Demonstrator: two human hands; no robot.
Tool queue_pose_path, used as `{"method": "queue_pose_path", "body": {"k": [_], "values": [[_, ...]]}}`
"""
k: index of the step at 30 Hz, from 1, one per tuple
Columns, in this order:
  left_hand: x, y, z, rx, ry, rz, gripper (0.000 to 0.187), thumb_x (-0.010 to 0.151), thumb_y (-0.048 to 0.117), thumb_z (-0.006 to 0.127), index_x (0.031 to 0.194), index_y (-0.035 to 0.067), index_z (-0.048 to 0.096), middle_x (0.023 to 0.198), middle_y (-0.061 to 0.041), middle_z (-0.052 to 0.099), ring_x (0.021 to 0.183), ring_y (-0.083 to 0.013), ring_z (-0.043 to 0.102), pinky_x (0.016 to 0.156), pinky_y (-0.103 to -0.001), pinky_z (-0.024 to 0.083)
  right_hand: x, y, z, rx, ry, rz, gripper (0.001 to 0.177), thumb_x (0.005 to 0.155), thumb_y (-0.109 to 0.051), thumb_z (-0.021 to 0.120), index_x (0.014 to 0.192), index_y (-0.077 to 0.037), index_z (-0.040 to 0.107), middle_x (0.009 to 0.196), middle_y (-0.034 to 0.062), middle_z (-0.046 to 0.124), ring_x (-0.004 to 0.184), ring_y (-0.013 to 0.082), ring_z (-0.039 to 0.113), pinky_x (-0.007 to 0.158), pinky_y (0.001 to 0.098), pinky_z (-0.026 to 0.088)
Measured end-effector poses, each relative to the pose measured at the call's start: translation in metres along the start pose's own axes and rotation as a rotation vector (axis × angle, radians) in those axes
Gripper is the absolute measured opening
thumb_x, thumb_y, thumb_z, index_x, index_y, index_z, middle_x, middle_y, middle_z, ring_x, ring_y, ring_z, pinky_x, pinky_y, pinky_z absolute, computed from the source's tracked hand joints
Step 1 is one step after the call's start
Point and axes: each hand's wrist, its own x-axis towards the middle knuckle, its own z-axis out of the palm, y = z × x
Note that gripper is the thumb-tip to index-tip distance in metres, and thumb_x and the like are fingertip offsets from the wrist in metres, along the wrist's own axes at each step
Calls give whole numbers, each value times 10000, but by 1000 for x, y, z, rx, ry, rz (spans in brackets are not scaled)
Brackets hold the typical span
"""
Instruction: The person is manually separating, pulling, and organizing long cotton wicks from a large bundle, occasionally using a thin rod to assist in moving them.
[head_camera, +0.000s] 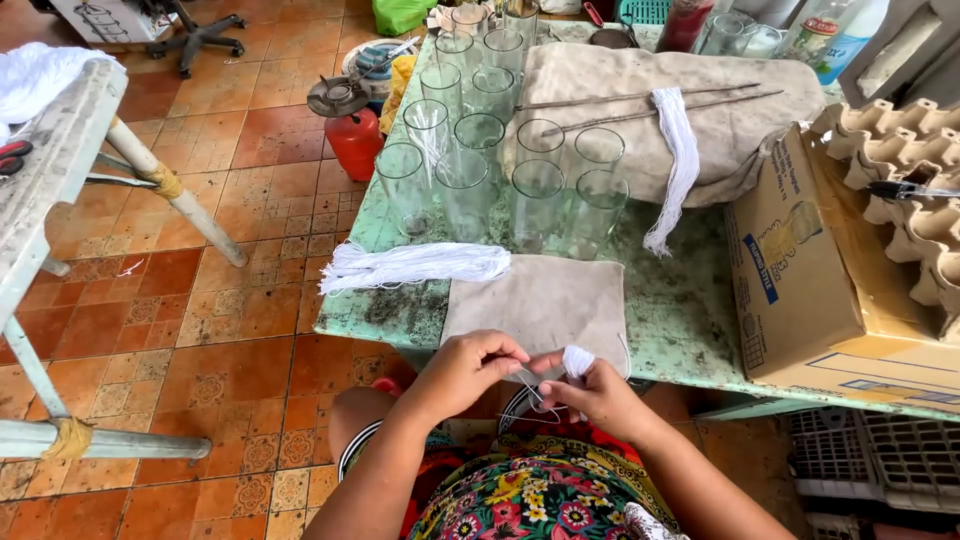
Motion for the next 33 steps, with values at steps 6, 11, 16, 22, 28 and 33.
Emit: {"method": "queue_pose_path", "body": {"k": [6, 11, 16, 22, 28, 33], "values": [[3, -4, 17, -223, 9, 61, 133, 975, 98, 685, 1083, 81, 761, 830, -100, 770, 796, -178, 688, 776, -344, 577, 26, 22, 14, 113, 65, -270, 161, 870, -14, 775, 1003, 75, 756, 618, 196, 750, 372, 128, 566, 386, 222, 418], [7, -19, 9, -23, 6, 46, 209, 965, 165, 698, 1161, 111, 748, 925, -78, 722, 939, -223, 651, 864, -391, 541, 16, 14, 1, 122, 90, -270, 64, 870, 13, 752, 898, 70, 764, 515, 196, 709, 298, 107, 480, 329, 203, 342], [14, -20, 45, -169, -77, 144, 758, 964, 500, 659, 1553, 86, 422, 1505, -238, 495, 1382, -469, 464, 1114, -626, 414, 17, 7, 2, -2, 144, -304, 52, 870, -13, 760, 886, 34, 777, 492, 155, 702, 340, 94, 515, 334, 186, 367], [36, -30, 46, -344, -77, -11, 191, 1080, 193, 589, 996, 60, 697, 583, 40, 483, 556, -107, 437, 575, -226, 396, 20, 55, -55, 369, 314, -226, 82, 893, -18, 650, 951, 3, 704, 506, 96, 516, 348, 158, 501, 310, 242, 348], [67, -58, -7, 229, -238, -237, 240, 1020, 328, 603, 1050, 139, 748, 885, -142, 738, 909, -322, 698, 843, -434, 552, -2, 96, -119, 766, 360, -156, 50, 1031, -128, 561, 1036, -78, 561, 685, -79, 298, 517, 51, 382, 450, 194, 292], [103, -108, -42, 402, -134, -302, 215, 976, 362, 636, 1001, 191, 764, 765, -70, 743, 882, -283, 718, 830, -421, 563, -6, 141, -159, 1067, 517, -162, 108, 1095, -221, 551, 1082, -117, 577, 759, -118, 377, 661, 14, 451, 565, 163, 359]]}}
